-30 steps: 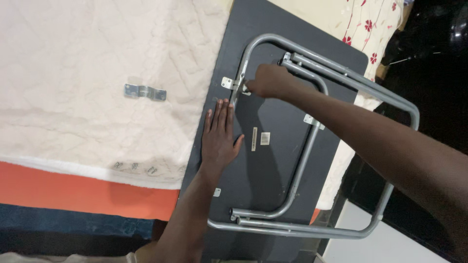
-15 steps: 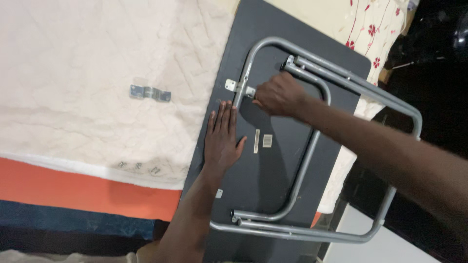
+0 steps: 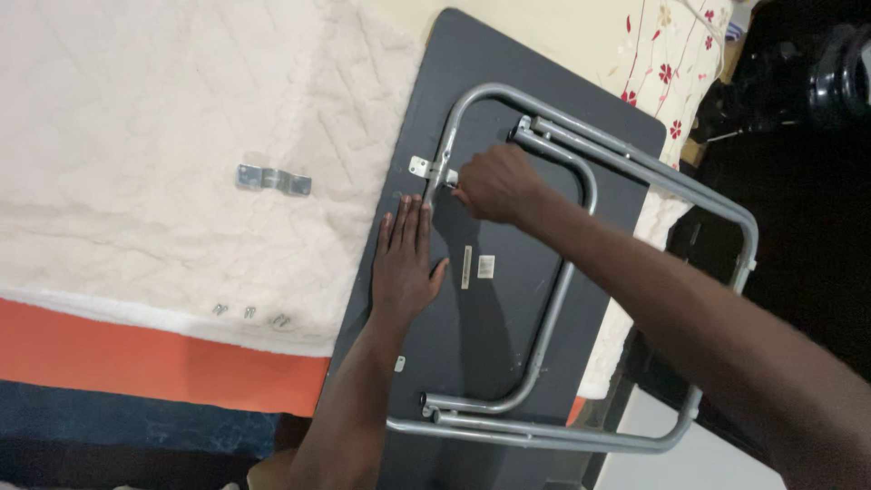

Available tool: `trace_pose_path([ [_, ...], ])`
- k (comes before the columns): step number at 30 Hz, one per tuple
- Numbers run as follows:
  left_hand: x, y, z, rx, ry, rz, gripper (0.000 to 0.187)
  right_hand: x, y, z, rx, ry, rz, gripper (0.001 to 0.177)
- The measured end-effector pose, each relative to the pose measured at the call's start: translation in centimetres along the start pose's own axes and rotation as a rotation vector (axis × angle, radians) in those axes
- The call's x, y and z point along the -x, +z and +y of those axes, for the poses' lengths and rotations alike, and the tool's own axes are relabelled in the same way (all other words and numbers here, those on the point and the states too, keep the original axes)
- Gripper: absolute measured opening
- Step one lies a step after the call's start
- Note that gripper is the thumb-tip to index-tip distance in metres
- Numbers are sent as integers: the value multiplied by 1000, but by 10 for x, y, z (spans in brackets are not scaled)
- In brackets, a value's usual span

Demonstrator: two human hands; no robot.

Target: The person assembles a metal frame onto a black tabletop using a screwdriver. They attach metal brackets to the frame and tighten screws at multiple points while the table remains upside down on a bed.

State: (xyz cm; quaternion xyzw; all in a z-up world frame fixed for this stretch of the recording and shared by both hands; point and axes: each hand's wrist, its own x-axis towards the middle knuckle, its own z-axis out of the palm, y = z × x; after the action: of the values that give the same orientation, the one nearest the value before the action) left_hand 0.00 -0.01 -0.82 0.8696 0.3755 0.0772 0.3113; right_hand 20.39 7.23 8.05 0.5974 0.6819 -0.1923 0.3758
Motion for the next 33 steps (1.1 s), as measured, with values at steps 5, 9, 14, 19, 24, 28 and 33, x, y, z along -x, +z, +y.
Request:
trace_pose_path([
  [5,3,1,-2,-9,9,2,98,-12,-2,17,399,-329,46,47],
  [9,-2,-8,0,7,7,0,97,-3,-2,25,45,-217,144,41],
  [14,3,-13,2,55,6,70,97,11,7,-5,-716,430,95,60],
  [19,1,-7,0,42,5,42,97,6,1,0,-347,225,-18,56],
  [24,-1,-2,0,4,-9,8,96,-4,8,21,200,-261,121,49],
  [28,-2,0,0,29,-18,-13,97,-9,14,23,287,-274,65,53],
  [33,0,-4,-2,48,10,41,97,6,9,4,-571,374,-75,67],
])
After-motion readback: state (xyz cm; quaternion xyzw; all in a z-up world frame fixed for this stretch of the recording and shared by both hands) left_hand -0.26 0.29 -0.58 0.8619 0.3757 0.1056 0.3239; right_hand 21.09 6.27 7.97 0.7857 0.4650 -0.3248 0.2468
